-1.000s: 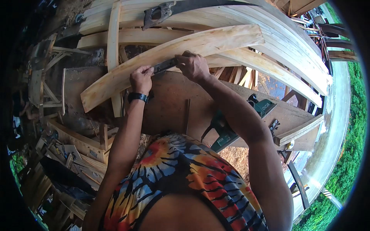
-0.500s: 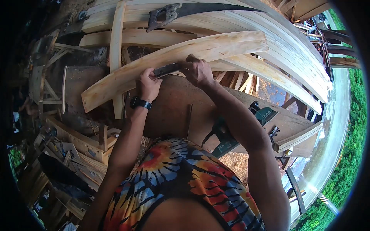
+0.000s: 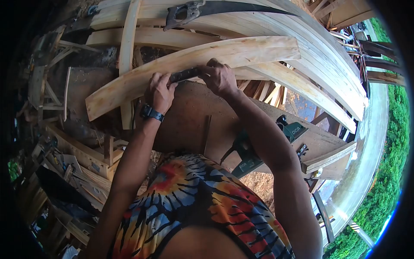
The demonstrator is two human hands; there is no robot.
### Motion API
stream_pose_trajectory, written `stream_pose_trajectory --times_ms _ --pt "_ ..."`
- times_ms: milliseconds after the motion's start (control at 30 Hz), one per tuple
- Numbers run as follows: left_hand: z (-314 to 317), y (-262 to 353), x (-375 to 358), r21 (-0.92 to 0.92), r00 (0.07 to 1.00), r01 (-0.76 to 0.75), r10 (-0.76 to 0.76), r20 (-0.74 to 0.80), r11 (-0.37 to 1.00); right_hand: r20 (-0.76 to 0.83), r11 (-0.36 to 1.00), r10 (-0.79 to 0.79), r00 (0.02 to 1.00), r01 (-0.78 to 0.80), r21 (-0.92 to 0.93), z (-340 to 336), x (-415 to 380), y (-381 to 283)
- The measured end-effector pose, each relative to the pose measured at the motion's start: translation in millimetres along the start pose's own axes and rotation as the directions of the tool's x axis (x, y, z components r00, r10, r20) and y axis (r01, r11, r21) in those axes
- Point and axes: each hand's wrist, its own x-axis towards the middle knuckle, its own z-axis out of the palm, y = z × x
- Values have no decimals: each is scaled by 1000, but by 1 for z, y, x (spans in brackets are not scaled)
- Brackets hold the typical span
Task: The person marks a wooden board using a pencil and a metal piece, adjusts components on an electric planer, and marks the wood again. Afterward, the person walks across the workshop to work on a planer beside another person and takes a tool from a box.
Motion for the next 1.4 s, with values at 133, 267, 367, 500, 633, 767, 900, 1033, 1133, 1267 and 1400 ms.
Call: stream_pose_trajectory --times_ms 133,267,367,500,633,767,900,1033,1133,1267,1400 --pt "4 0 -3 3 1000 14 -14 -16 1000 6 1000 18 1000 -18 -5 2 -1 -3" --pt "9 -6 -4 -50 1000 -16 15 -15 999 -34 998 -4 999 6 61 7 -1 6" --pt "1 -5 -3 -75 999 -35 32 -36 997 11 1000 8 1000 -8 22 1 0 0" --pt "0 -7 -5 -104 996 -74 69 -50 992 43 1000 26 999 -26 0 0 1 0" --pt "3 -10 -3 -55 991 -120 116 -73 991 53 1000 23 998 -22 -13 -4 1 -5" --pt "15 -16 -2 -1 964 -235 233 -125 972 68 1000 25 997 -24 -19 -4 3 -1" --pt "11 -17 -4 116 930 -340 352 -102 933 78 999 14 997 -10 -54 -6 4 -3" --pt "14 -17 -4 171 896 -407 428 -119 898 65 999 -9 998 11 -32 -5 3 3" --pt "18 -15 -2 192 888 -424 448 -105 885 55 1000 -7 998 8 -23 -6 3 6" --pt "18 -16 0 197 872 -434 465 -155 879 22 998 -55 998 54 19 -6 4 13" --pt "17 -17 0 242 862 -436 480 -163 867 13 998 -50 999 50 27 0 2 19"
